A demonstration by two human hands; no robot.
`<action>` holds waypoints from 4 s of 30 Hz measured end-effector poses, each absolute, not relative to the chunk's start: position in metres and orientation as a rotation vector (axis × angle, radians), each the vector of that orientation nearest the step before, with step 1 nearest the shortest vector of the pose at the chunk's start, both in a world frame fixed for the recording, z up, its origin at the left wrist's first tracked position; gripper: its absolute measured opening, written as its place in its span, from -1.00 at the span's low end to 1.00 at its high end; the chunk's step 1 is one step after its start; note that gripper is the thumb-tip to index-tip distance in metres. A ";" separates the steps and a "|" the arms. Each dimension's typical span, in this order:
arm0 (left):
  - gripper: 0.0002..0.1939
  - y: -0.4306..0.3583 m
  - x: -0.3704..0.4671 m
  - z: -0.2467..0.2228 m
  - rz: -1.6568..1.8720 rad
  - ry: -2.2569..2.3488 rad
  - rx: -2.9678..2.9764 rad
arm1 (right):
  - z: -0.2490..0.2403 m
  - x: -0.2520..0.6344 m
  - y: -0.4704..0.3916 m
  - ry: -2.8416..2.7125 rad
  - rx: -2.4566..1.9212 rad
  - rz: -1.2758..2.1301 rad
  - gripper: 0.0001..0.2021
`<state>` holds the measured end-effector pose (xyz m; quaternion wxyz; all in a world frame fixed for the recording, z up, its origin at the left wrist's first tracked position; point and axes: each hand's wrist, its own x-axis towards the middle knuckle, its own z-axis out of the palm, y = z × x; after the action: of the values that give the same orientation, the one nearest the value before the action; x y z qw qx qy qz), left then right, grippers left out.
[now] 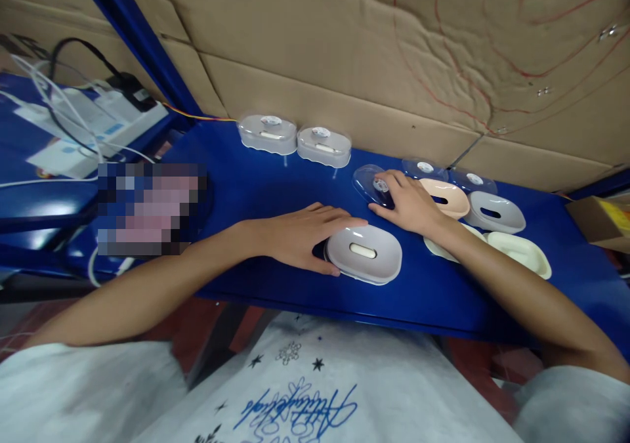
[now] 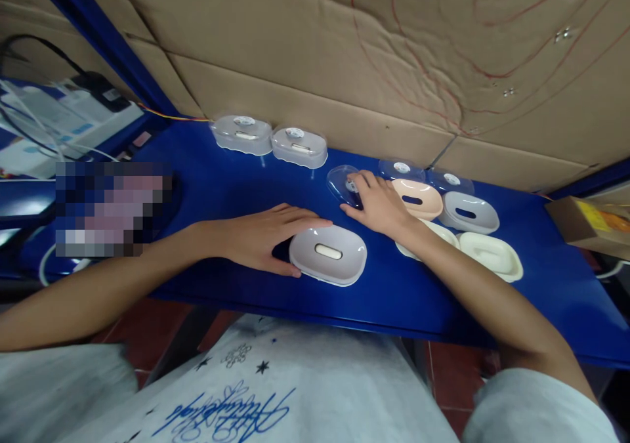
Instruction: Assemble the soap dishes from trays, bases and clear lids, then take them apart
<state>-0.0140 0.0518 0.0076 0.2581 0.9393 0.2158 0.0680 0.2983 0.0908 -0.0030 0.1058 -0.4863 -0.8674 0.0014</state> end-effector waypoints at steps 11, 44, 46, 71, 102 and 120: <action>0.03 0.056 -0.016 -0.001 0.152 0.596 2.552 | -0.013 0.309 0.002 -2.043 -1.196 0.471 -0.46; 0.34 0.062 -0.019 0.002 0.180 0.744 2.438 | -0.019 0.293 -0.015 -2.434 -0.689 0.142 -0.26; 0.32 0.062 -0.019 0.001 0.208 0.720 2.439 | -0.019 0.293 -0.015 -2.446 -0.686 0.142 -0.26; 0.02 0.063 -0.018 0.004 0.167 0.554 2.520 | -0.016 0.297 -0.016 -2.609 -0.739 -0.004 -0.35; -0.03 0.053 -0.006 -0.001 0.369 0.475 2.436 | -0.012 0.294 -0.019 -2.580 -0.697 -0.077 -0.27; 0.07 0.058 -0.009 -0.009 0.376 0.460 2.371 | -0.013 0.298 -0.018 -2.622 -0.766 0.016 -0.29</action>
<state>-0.0092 0.0584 -0.0088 0.3416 0.9117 0.1767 0.1445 0.2976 -0.0182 -0.0131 0.2036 -0.2746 -0.9397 0.0058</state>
